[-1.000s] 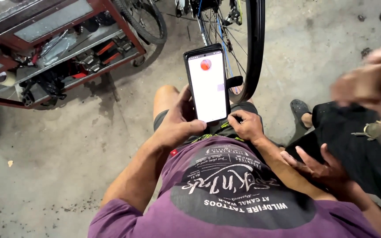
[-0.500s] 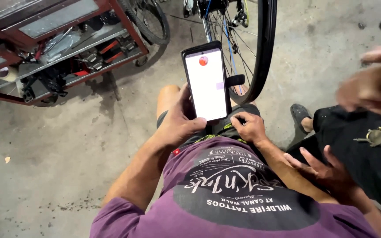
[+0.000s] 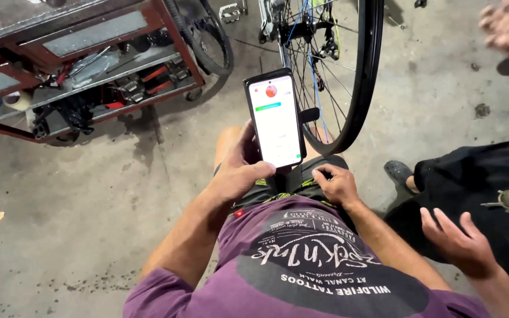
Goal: Inspecting and adjusting the spokes of a bicycle wheel on a repair stand.
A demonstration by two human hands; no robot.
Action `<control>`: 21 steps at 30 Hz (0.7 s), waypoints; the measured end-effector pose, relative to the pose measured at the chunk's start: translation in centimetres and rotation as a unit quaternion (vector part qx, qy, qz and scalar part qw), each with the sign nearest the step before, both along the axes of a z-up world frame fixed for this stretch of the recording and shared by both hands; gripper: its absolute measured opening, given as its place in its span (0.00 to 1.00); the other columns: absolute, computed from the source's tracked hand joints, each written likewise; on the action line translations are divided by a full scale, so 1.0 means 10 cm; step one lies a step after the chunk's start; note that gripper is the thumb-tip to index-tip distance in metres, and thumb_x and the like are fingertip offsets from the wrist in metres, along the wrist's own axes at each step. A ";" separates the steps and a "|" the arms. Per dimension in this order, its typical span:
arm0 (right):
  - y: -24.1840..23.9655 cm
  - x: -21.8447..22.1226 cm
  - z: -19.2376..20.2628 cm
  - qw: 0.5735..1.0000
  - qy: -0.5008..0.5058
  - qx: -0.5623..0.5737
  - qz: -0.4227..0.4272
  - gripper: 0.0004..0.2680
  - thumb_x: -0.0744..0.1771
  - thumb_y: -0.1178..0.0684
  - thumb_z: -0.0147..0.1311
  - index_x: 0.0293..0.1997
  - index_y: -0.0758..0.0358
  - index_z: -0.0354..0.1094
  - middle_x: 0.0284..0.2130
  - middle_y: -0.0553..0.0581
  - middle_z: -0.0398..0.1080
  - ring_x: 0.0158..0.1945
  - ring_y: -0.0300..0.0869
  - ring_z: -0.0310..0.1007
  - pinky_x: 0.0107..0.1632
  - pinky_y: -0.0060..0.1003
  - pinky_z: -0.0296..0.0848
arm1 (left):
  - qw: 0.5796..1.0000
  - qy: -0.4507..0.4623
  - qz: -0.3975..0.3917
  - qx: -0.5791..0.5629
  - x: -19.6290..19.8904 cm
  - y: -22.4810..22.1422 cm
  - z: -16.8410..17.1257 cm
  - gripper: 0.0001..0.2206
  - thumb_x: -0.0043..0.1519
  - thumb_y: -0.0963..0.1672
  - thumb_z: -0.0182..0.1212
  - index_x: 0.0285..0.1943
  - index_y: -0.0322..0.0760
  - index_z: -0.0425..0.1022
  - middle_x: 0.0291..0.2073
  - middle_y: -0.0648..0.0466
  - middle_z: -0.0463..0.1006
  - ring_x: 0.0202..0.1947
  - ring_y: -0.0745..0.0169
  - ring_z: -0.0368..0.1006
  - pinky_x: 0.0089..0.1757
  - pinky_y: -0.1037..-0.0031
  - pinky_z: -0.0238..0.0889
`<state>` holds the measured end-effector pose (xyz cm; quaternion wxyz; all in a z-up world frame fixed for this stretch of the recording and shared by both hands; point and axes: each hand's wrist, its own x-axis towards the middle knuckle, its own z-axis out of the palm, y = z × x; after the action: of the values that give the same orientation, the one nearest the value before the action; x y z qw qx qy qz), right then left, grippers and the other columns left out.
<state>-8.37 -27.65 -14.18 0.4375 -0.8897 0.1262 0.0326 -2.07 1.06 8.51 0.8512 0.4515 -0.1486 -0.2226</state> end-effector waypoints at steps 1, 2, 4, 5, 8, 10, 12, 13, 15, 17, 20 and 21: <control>-0.01 0.01 0.00 1.000 -0.002 -0.001 0.000 0.06 0.66 0.43 0.63 0.41 0.45 0.82 0.34 0.53 0.81 0.46 0.48 0.81 0.48 0.45 0.78 | 1.000 -0.002 0.000 -0.001 0.01 0.01 -0.04 0.44 0.51 0.31 0.63 0.80 0.36 0.53 0.46 0.47 0.71 0.44 0.59 0.73 0.39 0.74 0.71; -0.01 0.01 -0.01 1.000 0.000 -0.008 0.004 0.06 0.66 0.43 0.63 0.41 0.45 0.82 0.34 0.54 0.81 0.46 0.48 0.81 0.48 0.46 0.78 | 1.000 -0.003 0.001 -0.003 0.03 0.02 -0.09 0.43 0.50 0.31 0.63 0.80 0.36 0.54 0.45 0.48 0.71 0.44 0.60 0.72 0.39 0.74 0.71; -0.01 0.00 -0.01 1.000 0.000 -0.015 0.006 0.06 0.66 0.43 0.63 0.42 0.45 0.82 0.34 0.54 0.81 0.46 0.49 0.81 0.48 0.46 0.78 | 1.000 -0.005 0.000 -0.005 0.02 0.02 -0.06 0.42 0.50 0.31 0.64 0.79 0.35 0.55 0.45 0.48 0.71 0.44 0.60 0.72 0.39 0.74 0.71; -0.01 -0.01 -0.01 1.000 0.005 -0.014 0.004 0.06 0.66 0.43 0.63 0.41 0.46 0.82 0.34 0.55 0.81 0.46 0.49 0.81 0.49 0.46 0.78 | 1.000 -0.012 0.012 -0.008 0.01 0.01 0.02 0.41 0.49 0.31 0.63 0.76 0.33 0.57 0.42 0.49 0.70 0.42 0.60 0.72 0.38 0.74 0.71; 0.01 -0.01 0.02 1.000 0.004 -0.017 0.001 0.07 0.66 0.42 0.62 0.42 0.48 0.82 0.34 0.56 0.81 0.45 0.51 0.81 0.49 0.47 0.78 | 0.999 -0.042 0.030 -0.010 0.05 0.02 0.08 0.35 0.46 0.31 0.63 0.68 0.30 0.64 0.37 0.51 0.69 0.39 0.62 0.71 0.35 0.76 0.70; 0.03 -0.02 0.03 1.000 0.003 -0.020 0.001 0.08 0.66 0.42 0.62 0.42 0.49 0.82 0.34 0.58 0.81 0.45 0.54 0.81 0.49 0.48 0.78 | 0.998 -0.058 0.038 -0.010 0.07 0.01 0.07 0.31 0.44 0.31 0.65 0.62 0.29 0.69 0.34 0.51 0.70 0.38 0.64 0.70 0.34 0.77 0.70; 0.04 0.01 0.04 1.000 -0.007 -0.028 0.004 0.08 0.66 0.42 0.62 0.41 0.49 0.82 0.34 0.57 0.81 0.44 0.53 0.81 0.47 0.47 0.78 | 0.995 -0.082 0.051 -0.030 0.09 -0.01 0.10 0.30 0.45 0.30 0.65 0.60 0.27 0.69 0.35 0.51 0.69 0.38 0.62 0.70 0.34 0.76 0.69; 0.05 -0.02 0.07 1.000 -0.005 -0.028 0.002 0.08 0.66 0.42 0.62 0.41 0.49 0.82 0.34 0.57 0.81 0.44 0.53 0.81 0.47 0.47 0.78 | 0.995 -0.080 0.048 -0.030 0.07 -0.01 0.13 0.30 0.45 0.30 0.65 0.60 0.27 0.69 0.35 0.51 0.69 0.38 0.62 0.70 0.34 0.76 0.69; 0.07 -0.02 0.14 0.999 -0.010 -0.032 0.004 0.08 0.66 0.43 0.62 0.42 0.49 0.81 0.34 0.57 0.81 0.45 0.53 0.81 0.47 0.48 0.78 | 0.994 -0.090 0.051 -0.039 0.05 0.00 0.20 0.29 0.46 0.31 0.66 0.60 0.25 0.69 0.35 0.53 0.70 0.40 0.62 0.71 0.35 0.76 0.70; 0.05 -0.03 0.08 0.999 -0.012 -0.037 0.007 0.08 0.66 0.41 0.62 0.42 0.48 0.82 0.34 0.57 0.81 0.44 0.53 0.81 0.47 0.47 0.78 | 0.995 -0.081 0.053 -0.039 0.03 0.03 0.02 0.31 0.46 0.32 0.66 0.63 0.25 0.67 0.36 0.53 0.69 0.41 0.62 0.71 0.36 0.76 0.71; 0.05 0.00 0.09 0.999 -0.016 -0.049 0.010 0.08 0.66 0.40 0.63 0.42 0.47 0.82 0.34 0.57 0.81 0.44 0.53 0.81 0.47 0.47 0.78 | 0.994 -0.082 0.058 -0.040 0.04 0.06 0.02 0.33 0.46 0.32 0.66 0.65 0.25 0.66 0.37 0.53 0.68 0.41 0.62 0.70 0.36 0.76 0.71; 0.07 -0.01 0.10 0.998 -0.016 -0.056 0.008 0.08 0.66 0.40 0.62 0.41 0.46 0.82 0.34 0.56 0.81 0.44 0.52 0.81 0.46 0.47 0.78 | 0.994 -0.088 0.058 -0.041 0.04 0.07 0.05 0.33 0.46 0.32 0.67 0.65 0.25 0.66 0.37 0.53 0.68 0.41 0.62 0.70 0.36 0.76 0.71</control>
<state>-8.43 -26.99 -13.14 0.3883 -0.9144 0.1136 0.0148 -1.67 1.80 8.98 0.8639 0.4424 -0.2056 -0.1254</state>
